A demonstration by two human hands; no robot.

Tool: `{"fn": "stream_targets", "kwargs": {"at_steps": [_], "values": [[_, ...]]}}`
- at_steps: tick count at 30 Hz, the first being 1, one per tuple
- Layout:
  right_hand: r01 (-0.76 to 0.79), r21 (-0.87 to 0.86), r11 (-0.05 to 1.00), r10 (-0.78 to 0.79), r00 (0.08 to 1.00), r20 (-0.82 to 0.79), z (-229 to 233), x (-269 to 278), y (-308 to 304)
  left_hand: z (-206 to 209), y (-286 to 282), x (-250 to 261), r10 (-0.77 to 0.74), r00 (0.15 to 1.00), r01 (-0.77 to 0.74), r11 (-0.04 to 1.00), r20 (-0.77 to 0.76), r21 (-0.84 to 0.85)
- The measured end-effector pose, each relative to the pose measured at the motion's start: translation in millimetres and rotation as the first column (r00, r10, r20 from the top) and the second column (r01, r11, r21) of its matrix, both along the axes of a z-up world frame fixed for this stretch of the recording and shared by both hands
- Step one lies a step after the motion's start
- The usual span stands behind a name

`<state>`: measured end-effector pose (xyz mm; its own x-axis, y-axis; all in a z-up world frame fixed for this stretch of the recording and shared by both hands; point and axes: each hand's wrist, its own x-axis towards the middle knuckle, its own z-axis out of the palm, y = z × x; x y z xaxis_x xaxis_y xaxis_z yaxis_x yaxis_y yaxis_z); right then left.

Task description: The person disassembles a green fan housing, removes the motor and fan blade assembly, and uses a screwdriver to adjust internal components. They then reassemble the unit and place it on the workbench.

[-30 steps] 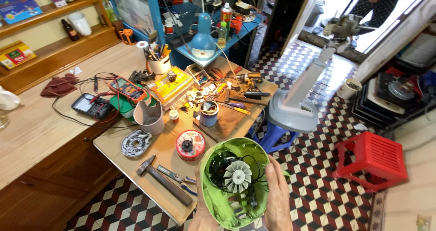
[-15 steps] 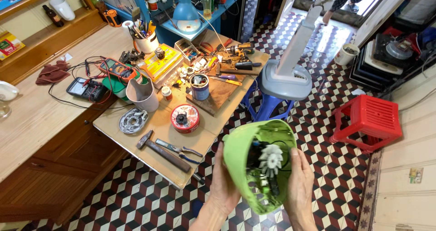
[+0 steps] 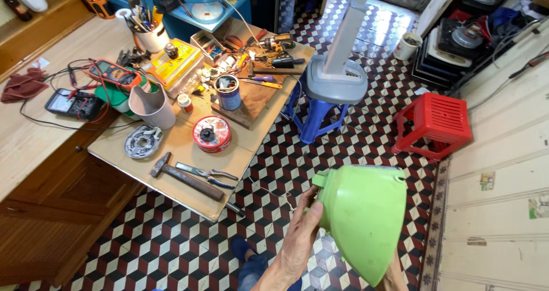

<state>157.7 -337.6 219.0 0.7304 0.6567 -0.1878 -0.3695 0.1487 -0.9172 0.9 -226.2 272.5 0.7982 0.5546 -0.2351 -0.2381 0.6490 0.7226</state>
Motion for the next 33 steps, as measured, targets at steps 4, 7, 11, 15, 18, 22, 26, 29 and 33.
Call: {"fn": "stream_targets", "kwargs": {"at_steps": [4,7,11,15,18,22,26,29,33], "values": [[0.01,0.0,1.0,-0.01,0.998,-0.054,-6,3,-14,-1,-9,-4,-0.015,0.999,0.021,0.992,-0.042,0.128],[0.013,0.002,1.0,-0.013,0.996,-0.085,-8,5,-19,-1,-11,-5,-0.036,0.997,0.048,0.984,-0.071,0.169],[0.024,-0.014,1.0,-0.025,0.991,-0.135,-9,3,-24,-2,-18,0,0.025,0.998,-0.01,0.973,-0.061,0.233],[0.026,-0.029,0.999,-0.031,0.983,-0.182,-8,4,-16,-3,-14,0,0.03,0.996,-0.007,0.967,-0.088,0.255],[0.025,-0.041,0.999,-0.033,0.978,-0.207,-9,2,-12,-4,-13,-2,0.044,0.994,-0.019,0.968,-0.096,0.25],[0.01,-0.075,0.997,-0.027,0.975,-0.22,-10,-5,-3,-9,-5,-10,0.005,0.995,0.013,0.981,-0.096,0.193],[-0.006,-0.16,0.987,-0.023,0.984,-0.179,-10,-17,-2,-18,-6,-19,0.033,0.997,-0.031,0.999,-0.064,0.027],[-0.006,-0.349,0.937,0.048,0.993,0.111,-4,-26,-3,-28,-6,-27,0.014,0.997,-0.023,0.993,-0.08,-0.117],[0.08,-0.364,0.928,0.087,0.903,0.421,8,-44,3,-49,-6,-29,0.147,0.988,-0.151,0.931,-0.036,-0.332]]}}
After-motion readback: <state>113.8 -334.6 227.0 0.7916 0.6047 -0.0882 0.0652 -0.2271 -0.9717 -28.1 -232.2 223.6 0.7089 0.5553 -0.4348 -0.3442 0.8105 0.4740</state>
